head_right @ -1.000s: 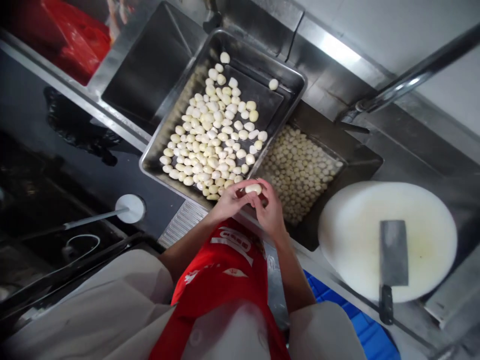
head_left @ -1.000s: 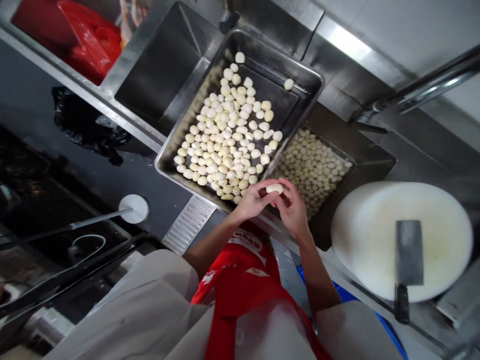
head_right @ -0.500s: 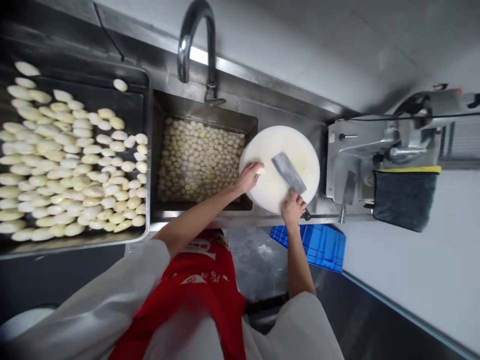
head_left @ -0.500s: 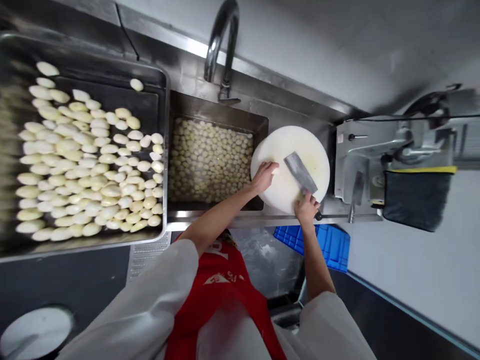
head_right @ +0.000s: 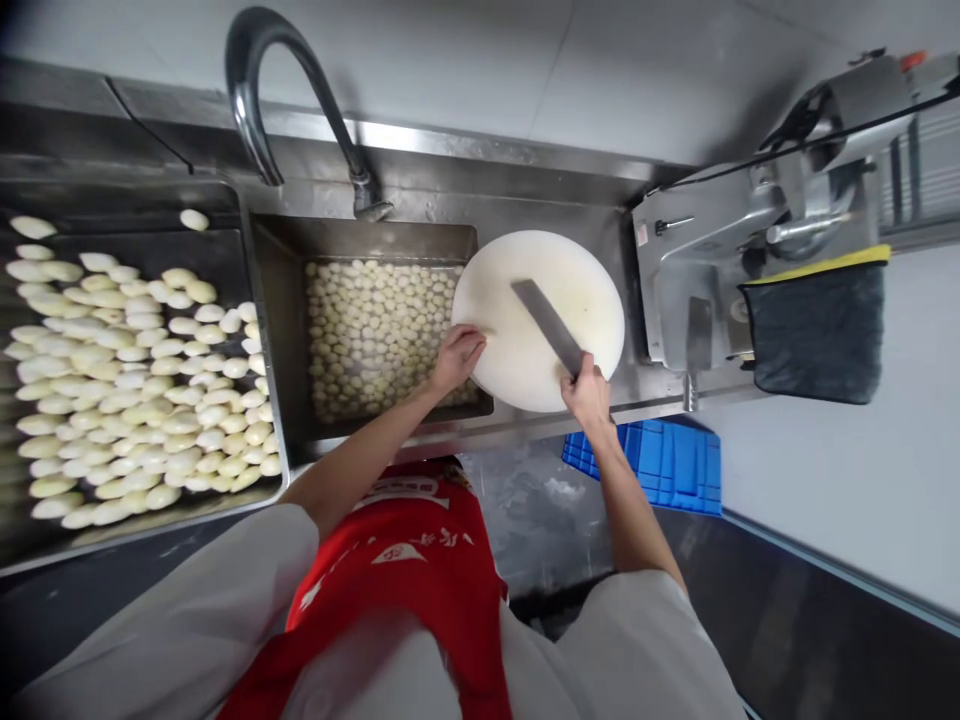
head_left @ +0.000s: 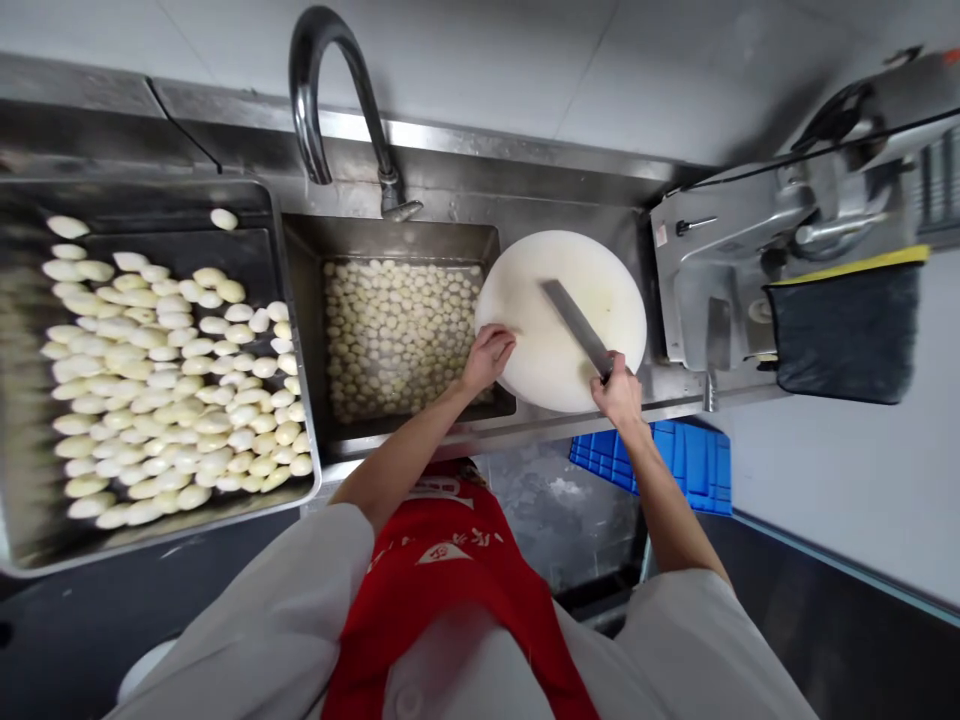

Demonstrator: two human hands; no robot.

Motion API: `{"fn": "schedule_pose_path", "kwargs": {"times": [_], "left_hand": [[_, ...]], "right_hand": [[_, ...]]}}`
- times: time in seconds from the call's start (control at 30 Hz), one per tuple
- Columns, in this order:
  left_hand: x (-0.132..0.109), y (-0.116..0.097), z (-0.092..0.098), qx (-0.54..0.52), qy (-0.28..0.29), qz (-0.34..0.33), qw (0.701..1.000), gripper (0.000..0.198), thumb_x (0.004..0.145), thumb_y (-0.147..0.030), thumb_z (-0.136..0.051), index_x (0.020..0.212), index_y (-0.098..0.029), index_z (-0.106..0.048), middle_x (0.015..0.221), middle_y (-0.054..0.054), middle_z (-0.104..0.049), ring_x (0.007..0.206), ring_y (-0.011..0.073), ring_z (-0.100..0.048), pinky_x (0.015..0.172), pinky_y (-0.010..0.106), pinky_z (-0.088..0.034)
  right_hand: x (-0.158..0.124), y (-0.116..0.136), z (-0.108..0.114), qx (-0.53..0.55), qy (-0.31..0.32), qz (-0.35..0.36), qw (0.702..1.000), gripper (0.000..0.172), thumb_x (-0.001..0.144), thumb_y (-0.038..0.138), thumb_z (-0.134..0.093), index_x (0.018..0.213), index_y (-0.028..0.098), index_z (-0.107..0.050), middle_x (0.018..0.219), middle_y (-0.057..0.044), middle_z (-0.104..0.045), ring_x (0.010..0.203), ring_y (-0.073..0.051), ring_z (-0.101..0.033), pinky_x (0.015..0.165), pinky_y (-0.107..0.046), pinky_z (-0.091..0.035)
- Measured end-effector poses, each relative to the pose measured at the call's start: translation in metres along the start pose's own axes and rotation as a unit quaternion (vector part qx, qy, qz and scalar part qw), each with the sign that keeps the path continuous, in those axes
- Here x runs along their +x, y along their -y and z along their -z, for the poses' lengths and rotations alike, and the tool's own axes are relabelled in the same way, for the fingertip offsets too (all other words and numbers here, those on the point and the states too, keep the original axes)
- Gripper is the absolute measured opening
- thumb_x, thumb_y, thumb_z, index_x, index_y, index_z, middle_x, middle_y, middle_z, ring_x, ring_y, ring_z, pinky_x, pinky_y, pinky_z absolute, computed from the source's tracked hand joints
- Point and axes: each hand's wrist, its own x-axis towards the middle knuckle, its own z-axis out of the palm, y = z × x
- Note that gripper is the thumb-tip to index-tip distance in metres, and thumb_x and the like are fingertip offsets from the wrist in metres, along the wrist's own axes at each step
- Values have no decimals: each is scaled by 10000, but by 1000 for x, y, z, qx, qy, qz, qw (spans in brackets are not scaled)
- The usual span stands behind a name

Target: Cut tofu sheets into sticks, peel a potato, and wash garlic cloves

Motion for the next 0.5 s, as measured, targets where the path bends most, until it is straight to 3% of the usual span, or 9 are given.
{"fn": "schedule_pose_path", "kwargs": {"times": [0.07,0.13,0.3,0.5], "left_hand": [[1,3,-2,11,-3,-13,1000,216,1016,-300,-537,1005,-190,-722,1161,142,-630,1140,231,-572,1078,406,-480],[2,5,-3,26,-2,-40,999,236,1024,-299,-513,1020,-189,-721,1126,149,-634,1107,248,-555,1059,443,-480],[8,6,-6,80,-22,-137,987,281,1061,-286,-426,1023,-192,-688,1048,126,-627,995,248,-538,940,434,-509],[10,6,-7,111,-44,-185,975,245,1062,-229,-434,1026,-167,-668,1021,115,-619,972,232,-508,911,396,-512]], "right_hand": [[-14,18,7,36,3,21,999,397,1012,316,-424,1327,124,-570,967,-165,-733,866,-289,-681,812,-357,-474],[-26,41,13,59,18,39,997,417,1067,385,-347,1224,123,-630,913,-180,-749,873,-306,-703,786,-346,-467],[-37,94,28,58,62,74,994,370,1084,352,-385,1165,140,-676,1012,-178,-780,966,-302,-735,818,-316,-460],[-33,110,33,34,97,90,991,334,1082,327,-429,1153,120,-681,1030,-179,-783,990,-314,-744,786,-311,-457]]}}
